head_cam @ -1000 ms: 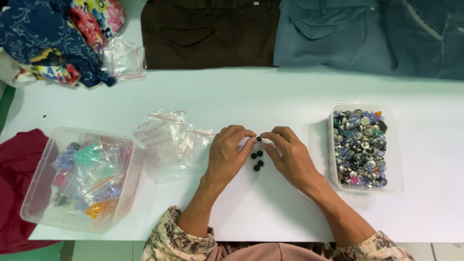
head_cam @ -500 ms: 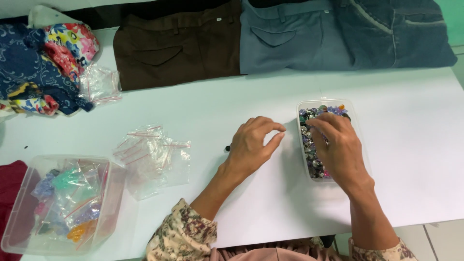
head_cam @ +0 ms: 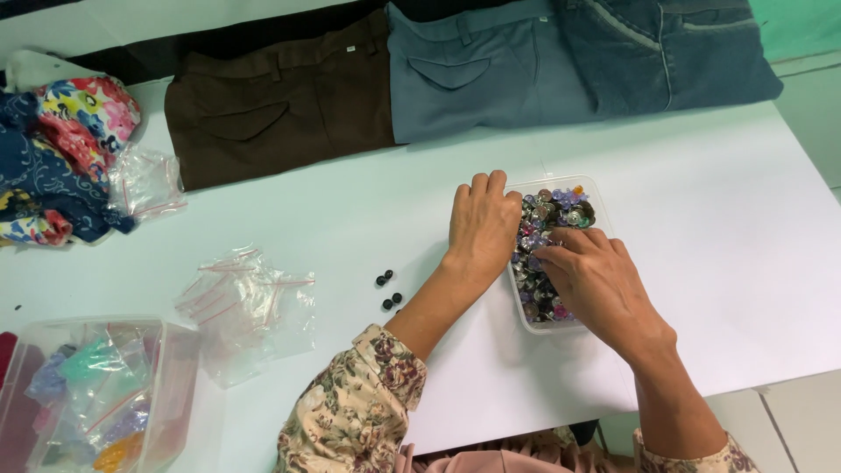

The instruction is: The person picks up buttons from a large container, places them on the table surface in rows, and then puts them into small plastic bags.

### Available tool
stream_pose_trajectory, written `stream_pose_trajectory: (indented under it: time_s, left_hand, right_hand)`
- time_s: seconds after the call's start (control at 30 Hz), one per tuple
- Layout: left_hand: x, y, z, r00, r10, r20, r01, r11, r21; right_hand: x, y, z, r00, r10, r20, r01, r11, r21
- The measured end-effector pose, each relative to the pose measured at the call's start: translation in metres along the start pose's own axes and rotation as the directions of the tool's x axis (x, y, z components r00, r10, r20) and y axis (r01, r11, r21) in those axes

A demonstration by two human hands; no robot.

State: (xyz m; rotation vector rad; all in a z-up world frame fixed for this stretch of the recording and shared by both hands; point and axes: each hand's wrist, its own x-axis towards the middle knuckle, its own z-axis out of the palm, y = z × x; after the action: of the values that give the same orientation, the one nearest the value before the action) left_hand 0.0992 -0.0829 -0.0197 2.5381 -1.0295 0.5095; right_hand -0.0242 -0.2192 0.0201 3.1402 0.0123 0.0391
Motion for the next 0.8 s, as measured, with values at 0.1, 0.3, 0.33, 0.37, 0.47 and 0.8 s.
stream_pose_trajectory:
  time_s: [0.1,0.3,0.33,0.37,0.47,0.8]
  left_hand:
    - [0.006,0.006,-0.002,1.0,0.006,-0.007,-0.005,0.997,0.074]
    - [0.008,0.005,-0.001,1.0,0.025,0.014,-0.027,0.995,0.095]
    - [0.008,0.004,0.001,1.0,0.022,0.015,-0.024,0.995,0.095]
    - [0.008,0.003,0.003,1.0,0.021,0.017,-0.022,0.995,0.097]
    - [0.007,0.0,0.01,1.0,0.026,0.014,-0.027,0.996,0.087]
    - [-0.001,-0.013,0.012,0.998,-0.047,-0.051,0.042,0.994,-0.1]
  right_hand:
    - [0.015,0.005,0.011,0.999,-0.009,-0.047,0.008,1.0,-0.022]
    - [0.051,0.009,0.061,0.981,-0.053,-0.188,0.048,0.998,-0.031]
    - [0.052,0.008,0.064,0.981,-0.055,-0.186,0.05,0.998,-0.031]
    - [0.053,0.007,0.067,0.98,-0.054,-0.193,0.042,0.997,-0.066]
    - [0.055,0.006,0.069,0.979,-0.054,-0.199,0.034,0.994,-0.103]
    - [0.055,0.008,0.081,0.957,-0.079,-0.28,0.066,0.996,-0.056]
